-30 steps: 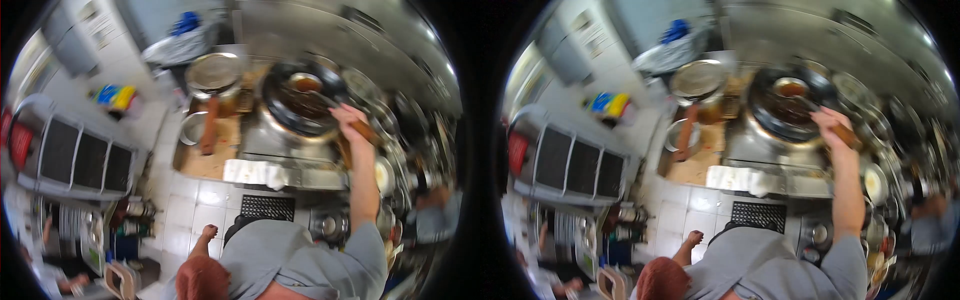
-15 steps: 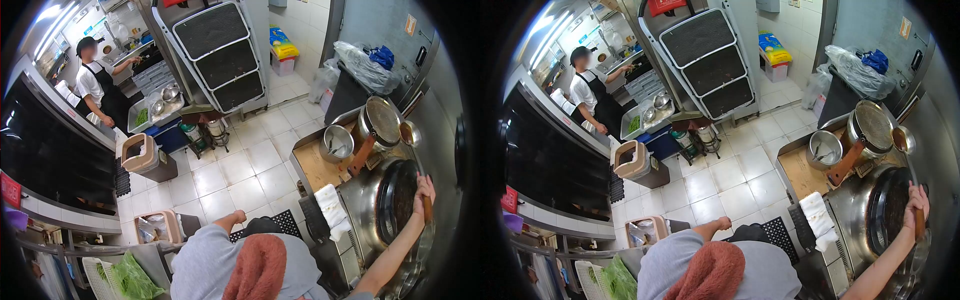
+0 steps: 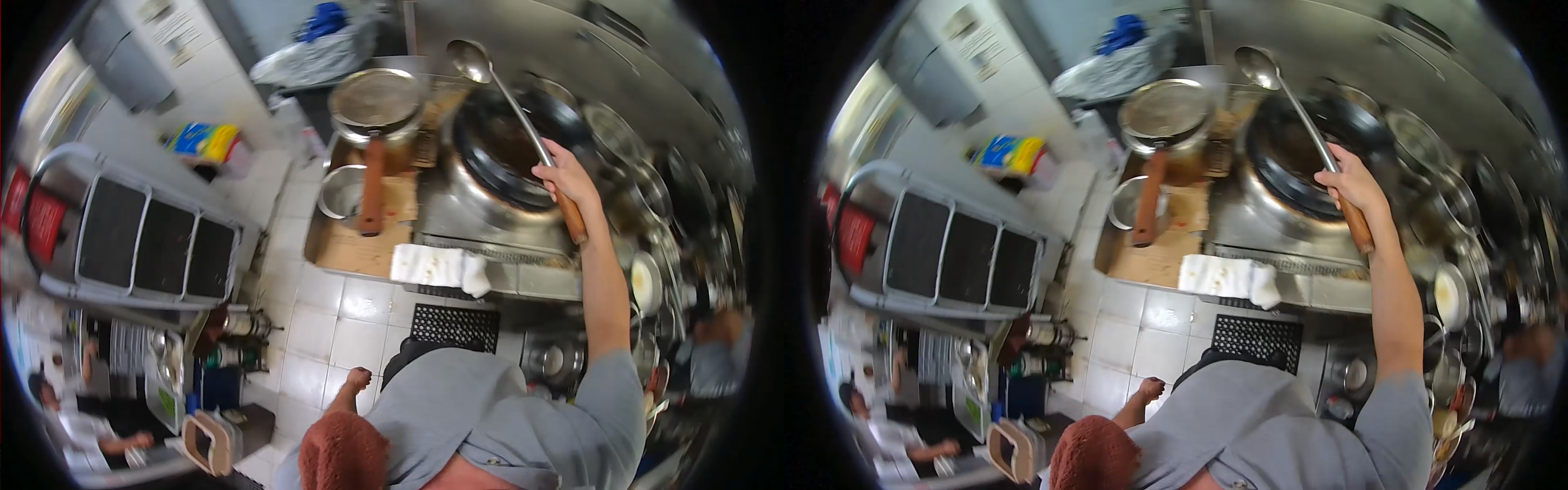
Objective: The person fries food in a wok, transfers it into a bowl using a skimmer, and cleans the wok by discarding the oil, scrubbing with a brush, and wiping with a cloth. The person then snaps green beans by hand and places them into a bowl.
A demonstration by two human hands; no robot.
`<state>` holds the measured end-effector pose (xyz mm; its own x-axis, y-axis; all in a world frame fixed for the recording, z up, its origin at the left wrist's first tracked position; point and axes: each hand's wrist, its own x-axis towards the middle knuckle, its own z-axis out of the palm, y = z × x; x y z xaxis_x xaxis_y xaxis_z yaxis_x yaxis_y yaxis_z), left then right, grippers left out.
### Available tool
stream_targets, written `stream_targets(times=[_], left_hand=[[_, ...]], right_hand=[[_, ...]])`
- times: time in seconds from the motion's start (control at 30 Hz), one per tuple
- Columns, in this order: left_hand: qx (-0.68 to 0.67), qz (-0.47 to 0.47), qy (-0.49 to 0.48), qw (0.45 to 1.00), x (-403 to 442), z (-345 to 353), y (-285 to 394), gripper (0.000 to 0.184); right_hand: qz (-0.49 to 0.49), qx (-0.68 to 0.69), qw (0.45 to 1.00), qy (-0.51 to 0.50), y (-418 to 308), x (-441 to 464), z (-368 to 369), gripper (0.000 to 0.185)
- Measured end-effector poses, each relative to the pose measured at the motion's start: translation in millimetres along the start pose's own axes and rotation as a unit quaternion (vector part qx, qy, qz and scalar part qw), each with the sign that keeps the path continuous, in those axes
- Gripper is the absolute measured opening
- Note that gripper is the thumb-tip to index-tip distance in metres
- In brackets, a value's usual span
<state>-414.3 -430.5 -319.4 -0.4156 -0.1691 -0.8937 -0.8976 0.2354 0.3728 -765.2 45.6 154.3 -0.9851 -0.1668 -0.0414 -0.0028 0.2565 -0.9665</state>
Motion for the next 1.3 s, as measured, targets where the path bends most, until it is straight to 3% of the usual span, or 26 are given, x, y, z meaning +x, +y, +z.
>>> stream_targets(times=[0.13, 0.23, 0.3, 0.33, 0.4, 0.43, 0.47, 0.5, 0.53, 0.57, 0.6, 0.67, 0.87, 0.97, 1.03, 1.07, 1.1, 1.17, 1.2, 1.27, 1.3], left_hand=[[0.005, 0.031, -0.003, 1.000, 5.8, -16.6, 41.4, 0.018], [0.036, 0.056, -0.004, 0.998, 9.9, -17.9, 64.1, 0.015], [0.037, 0.063, -0.013, 0.997, 9.6, -13.4, 74.8, 0.014], [0.035, 0.068, -0.020, 0.997, 8.9, -12.1, 80.3, 0.014], [0.044, 0.069, -0.017, 0.996, 6.4, -4.8, 86.7, 0.015], [0.037, 0.078, -0.020, 0.996, 4.8, -0.7, 88.1, 0.015], [0.030, 0.086, -0.023, 0.996, 2.6, 3.2, 88.0, 0.015], [0.028, 0.085, -0.023, 0.996, 1.2, 6.2, 84.9, 0.015], [0.017, 0.091, -0.027, 0.995, -0.2, 8.7, 81.6, 0.015], [0.006, 0.096, -0.030, 0.995, -1.7, 10.6, 78.0, 0.015], [0.000, 0.095, -0.029, 0.995, -4.1, 11.1, 72.6, 0.015], [-0.011, 0.064, -0.022, 0.998, -10.6, 11.5, 58.9, 0.016], [-0.025, -0.008, 0.003, 1.000, -20.5, 7.7, -6.1, 0.013], [-0.050, -0.049, -0.040, 0.997, -12.0, 3.8, -39.9, 0.011], [-0.091, -0.029, -0.095, 0.991, -4.0, 3.5, -56.3, 0.012], [-0.098, -0.017, -0.114, 0.988, 0.1, 2.9, -60.6, 0.013], [-0.074, -0.011, -0.082, 0.994, -5.2, 8.9, -51.8, 0.013], [-0.005, -0.004, 0.018, 1.000, -14.5, 20.7, -43.1, 0.016], [-0.036, 0.015, 0.034, 0.999, -11.6, 24.8, -43.1, 0.020], [0.110, 0.034, 0.037, 0.993, -1.6, 25.8, -32.6, 0.021], [0.207, 0.057, -0.004, 0.977, 13.4, 25.1, -31.8, 0.018]], right_hand=[[0.058, -0.133, 0.986, 0.084, 56.7, -42.1, -71.6, 0.073], [0.078, -0.160, 0.979, 0.102, 84.9, -63.3, -95.9, 0.060], [0.129, -0.027, 0.988, 0.084, 93.1, -70.5, -96.8, 0.033], [0.128, -0.027, 0.988, 0.085, 92.8, -73.4, -94.7, 0.033], [0.142, 0.240, 0.957, 0.080, 88.8, -75.2, -81.5, 0.018], [0.152, 0.310, 0.935, 0.078, 79.1, -77.7, -75.2, 0.021], [0.152, 0.309, 0.936, 0.077, 79.2, -74.0, -75.1, 0.021], [0.167, 0.489, 0.854, 0.061, 79.3, -67.4, -75.8, 0.024], [0.176, 0.649, 0.739, 0.042, 78.2, -61.0, -75.7, 0.027], [0.156, 0.716, 0.680, -0.006, 76.5, -55.8, -74.5, 0.034], [0.159, 0.714, 0.681, -0.010, 68.1, -51.4, -70.1, 0.034], [0.177, 0.765, 0.619, -0.026, 46.3, -40.5, -61.2, 0.035], [0.190, 0.774, 0.595, -0.104, -14.0, 1.6, -24.6, 0.051], [0.191, 0.768, 0.595, -0.137, -42.0, 27.7, -0.8, 0.042], [0.203, 0.755, 0.598, -0.176, -58.0, 43.5, 17.1, 0.018], [0.205, 0.753, 0.598, -0.181, -62.7, 48.1, 26.2, 0.018], [0.201, 0.724, 0.635, -0.181, -67.7, 53.6, 36.6, 0.012], [0.174, 0.646, 0.714, -0.208, -61.6, 80.8, 60.2, 0.024], [0.150, 0.590, 0.758, -0.234, -54.5, 92.0, 69.0, 0.023], [0.042, 0.399, 0.874, -0.275, -36.2, 100.7, 80.5, 0.021], [-0.007, 0.317, 0.901, -0.297, -24.7, 109.1, 86.7, 0.021]])
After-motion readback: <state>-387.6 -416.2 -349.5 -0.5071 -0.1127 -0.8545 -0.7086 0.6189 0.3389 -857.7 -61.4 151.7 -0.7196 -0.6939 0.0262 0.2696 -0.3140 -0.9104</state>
